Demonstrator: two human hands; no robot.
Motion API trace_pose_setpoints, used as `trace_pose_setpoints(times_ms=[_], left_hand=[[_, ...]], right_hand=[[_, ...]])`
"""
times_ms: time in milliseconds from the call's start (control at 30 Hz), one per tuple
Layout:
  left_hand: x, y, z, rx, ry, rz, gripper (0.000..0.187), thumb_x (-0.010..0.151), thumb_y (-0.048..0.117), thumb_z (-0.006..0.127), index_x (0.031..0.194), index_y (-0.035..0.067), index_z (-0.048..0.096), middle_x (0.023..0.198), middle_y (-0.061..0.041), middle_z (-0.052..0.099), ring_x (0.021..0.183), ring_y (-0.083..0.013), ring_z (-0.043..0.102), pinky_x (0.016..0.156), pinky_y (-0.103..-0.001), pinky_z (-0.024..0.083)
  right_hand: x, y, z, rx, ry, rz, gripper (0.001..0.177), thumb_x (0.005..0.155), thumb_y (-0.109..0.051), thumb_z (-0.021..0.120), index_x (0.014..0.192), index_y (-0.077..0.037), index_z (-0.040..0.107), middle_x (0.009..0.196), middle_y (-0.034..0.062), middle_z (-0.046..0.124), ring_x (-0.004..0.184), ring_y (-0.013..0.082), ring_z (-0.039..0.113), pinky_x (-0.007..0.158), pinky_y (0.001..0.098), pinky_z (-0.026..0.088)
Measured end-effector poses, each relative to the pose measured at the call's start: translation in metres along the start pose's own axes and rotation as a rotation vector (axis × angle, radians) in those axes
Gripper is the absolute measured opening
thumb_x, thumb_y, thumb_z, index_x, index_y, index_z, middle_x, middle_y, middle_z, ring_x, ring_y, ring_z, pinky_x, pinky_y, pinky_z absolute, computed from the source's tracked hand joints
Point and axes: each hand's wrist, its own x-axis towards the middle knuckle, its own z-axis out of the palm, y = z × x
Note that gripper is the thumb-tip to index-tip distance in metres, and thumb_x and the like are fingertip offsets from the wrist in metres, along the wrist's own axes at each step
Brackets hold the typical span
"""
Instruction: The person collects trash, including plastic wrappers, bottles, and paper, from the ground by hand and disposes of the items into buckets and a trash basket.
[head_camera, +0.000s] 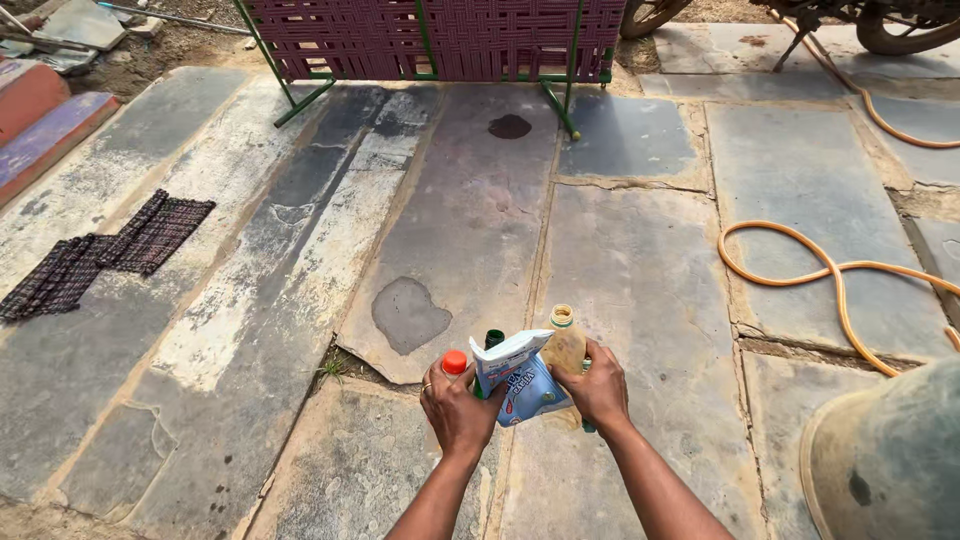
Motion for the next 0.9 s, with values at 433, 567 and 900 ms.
trace_pose_setpoints(times_ms=[433, 567, 900], left_hand=[[0.121, 0.073, 0.012, -0.027, 0.044, -0.074, 0.055, 0.063, 0.04, 0.092, 0.107, 0.011, 0.081, 0.133, -0.015, 0.053, 0.133, -0.0332, 0.044, 0.112, -0.052, 0.033], [0.148, 0.099, 0.014, -0.048, 0.065, -0.113, 0.057, 0.064, 0.039, 0.093, 0.113, 0.012, 0.081, 0.135, -0.016, 0.051, 0.134, -0.0328, 0.042, 0.114, -0.053, 0.03], [0.209, 0.161, 0.013, -0.146, 0.168, -0.225, 0.053, 0.066, 0.037, 0.093, 0.107, 0.006, 0.081, 0.135, -0.015, 0.05, 0.136, -0.0321, 0.041, 0.114, -0.052, 0.029]], right_hand=[[0.162, -0.047, -0.048, -0.092, -0.088, -0.039, 0.059, 0.069, -0.043, 0.088, 0.115, -0.009, 0.072, 0.112, 0.0153, 0.07, 0.107, 0.0331, 0.068, 0.093, 0.0438, 0.053], [0.217, -0.056, -0.064, -0.093, -0.146, -0.097, 0.061, 0.067, -0.044, 0.088, 0.114, -0.009, 0.072, 0.11, 0.0154, 0.07, 0.106, 0.0329, 0.068, 0.093, 0.0439, 0.054], [0.326, -0.066, -0.083, -0.18, -0.348, -0.145, 0.063, 0.068, -0.047, 0.086, 0.117, -0.01, 0.073, 0.115, 0.0158, 0.072, 0.112, 0.0324, 0.067, 0.097, 0.045, 0.052]])
